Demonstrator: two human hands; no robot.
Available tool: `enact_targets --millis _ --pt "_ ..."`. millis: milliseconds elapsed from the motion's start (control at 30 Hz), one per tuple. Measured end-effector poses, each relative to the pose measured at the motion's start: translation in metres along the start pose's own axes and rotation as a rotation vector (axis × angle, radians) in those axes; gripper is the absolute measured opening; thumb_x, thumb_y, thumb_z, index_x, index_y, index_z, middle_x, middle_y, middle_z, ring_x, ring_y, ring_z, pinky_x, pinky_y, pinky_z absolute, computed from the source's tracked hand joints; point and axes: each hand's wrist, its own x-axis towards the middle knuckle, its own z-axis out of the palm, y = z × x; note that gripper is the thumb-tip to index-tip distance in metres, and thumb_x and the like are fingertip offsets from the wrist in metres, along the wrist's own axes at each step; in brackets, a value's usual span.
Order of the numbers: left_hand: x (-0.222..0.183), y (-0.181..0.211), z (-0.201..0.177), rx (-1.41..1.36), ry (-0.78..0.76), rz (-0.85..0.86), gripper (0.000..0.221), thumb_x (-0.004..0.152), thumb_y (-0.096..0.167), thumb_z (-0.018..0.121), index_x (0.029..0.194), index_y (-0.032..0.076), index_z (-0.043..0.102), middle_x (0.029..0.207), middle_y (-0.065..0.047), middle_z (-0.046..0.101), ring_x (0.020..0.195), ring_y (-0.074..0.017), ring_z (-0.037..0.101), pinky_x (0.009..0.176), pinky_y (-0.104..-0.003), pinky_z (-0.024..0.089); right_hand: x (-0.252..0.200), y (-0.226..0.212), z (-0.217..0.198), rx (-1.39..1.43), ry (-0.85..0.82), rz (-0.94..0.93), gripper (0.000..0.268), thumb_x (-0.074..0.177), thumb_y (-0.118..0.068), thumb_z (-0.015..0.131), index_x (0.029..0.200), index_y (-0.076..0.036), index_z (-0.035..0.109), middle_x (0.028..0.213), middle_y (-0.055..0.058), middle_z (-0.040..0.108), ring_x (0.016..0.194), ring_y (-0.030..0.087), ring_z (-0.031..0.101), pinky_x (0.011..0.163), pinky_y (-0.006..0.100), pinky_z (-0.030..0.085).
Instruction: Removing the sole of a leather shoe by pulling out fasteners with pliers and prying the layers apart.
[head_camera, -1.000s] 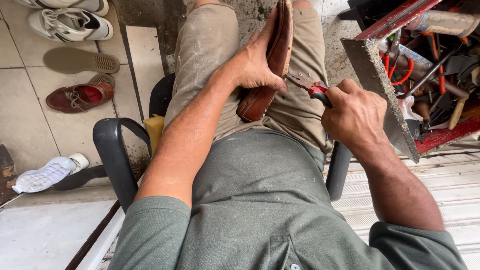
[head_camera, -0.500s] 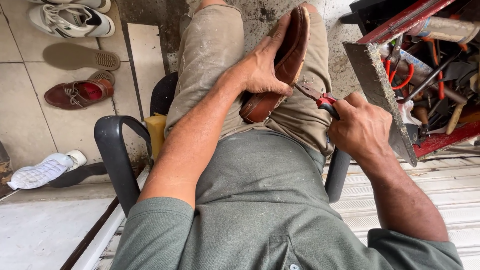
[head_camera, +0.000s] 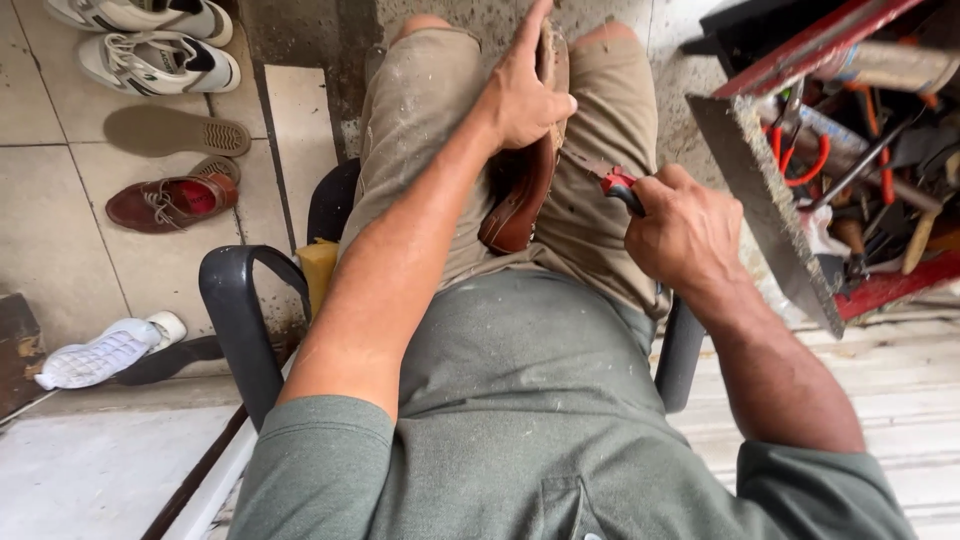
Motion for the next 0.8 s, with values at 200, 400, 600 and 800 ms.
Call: enact_targets --millis 200,400,600,800 --pt "0.0 -0.014 0.003 0.16 0.023 0.105 0.109 0.08 -0.007 0.072 0.16 0.007 0.0 0.17 -0.029 0.016 0.159 -0.0448 0.021 0.134 -0.051 0.02 -0.027 0.01 -0.018 -0.008 -0.052 0.01 0.016 0.084 -0.012 0.049 0.088 -0.011 0.065 0.081 0.001 0.056 0.049 0.028 0.048 0.04 0.039 0.027" --pt "0.01 -0.03 -0.001 0.218 0.164 -0.069 0.082 0.065 0.019 0.077 0.138 0.006 0.041 0.134 -0.022 0.065 0.121 -0.0321 0.064 0.105 -0.035 0.049 -0.121 0.094 -0.04 -0.08 0.237 -0.05 0.01 0.095 -0.011 0.073 0.097 -0.02 0.071 0.099 0.0 0.064 0.079 0.023 0.062 0.063 0.035 0.043" --pt "-0.013 0.023 -0.003 0.059 0.079 -0.162 0.081 0.083 0.051 0.079 0.147 0.029 0.034 0.153 -0.013 0.056 0.133 -0.0272 0.062 0.108 -0.035 0.046 -0.064 0.046 -0.046 -0.282 0.323 -0.117 0.049 0.088 -0.018 0.069 0.129 -0.042 0.079 0.131 -0.011 0.073 0.106 0.018 0.067 0.096 0.039 0.037" --pt "-0.009 0.004 -0.007 0.012 0.107 0.045 0.082 0.09 0.041 0.085 0.151 0.024 0.033 0.155 -0.017 0.052 0.14 -0.0319 0.056 0.117 -0.039 0.043 0.0 0.016 -0.031 -0.08 0.289 -0.192 0.038 0.094 -0.003 0.064 0.117 -0.027 0.082 0.13 0.005 0.075 0.105 0.028 0.064 0.088 0.045 0.032"
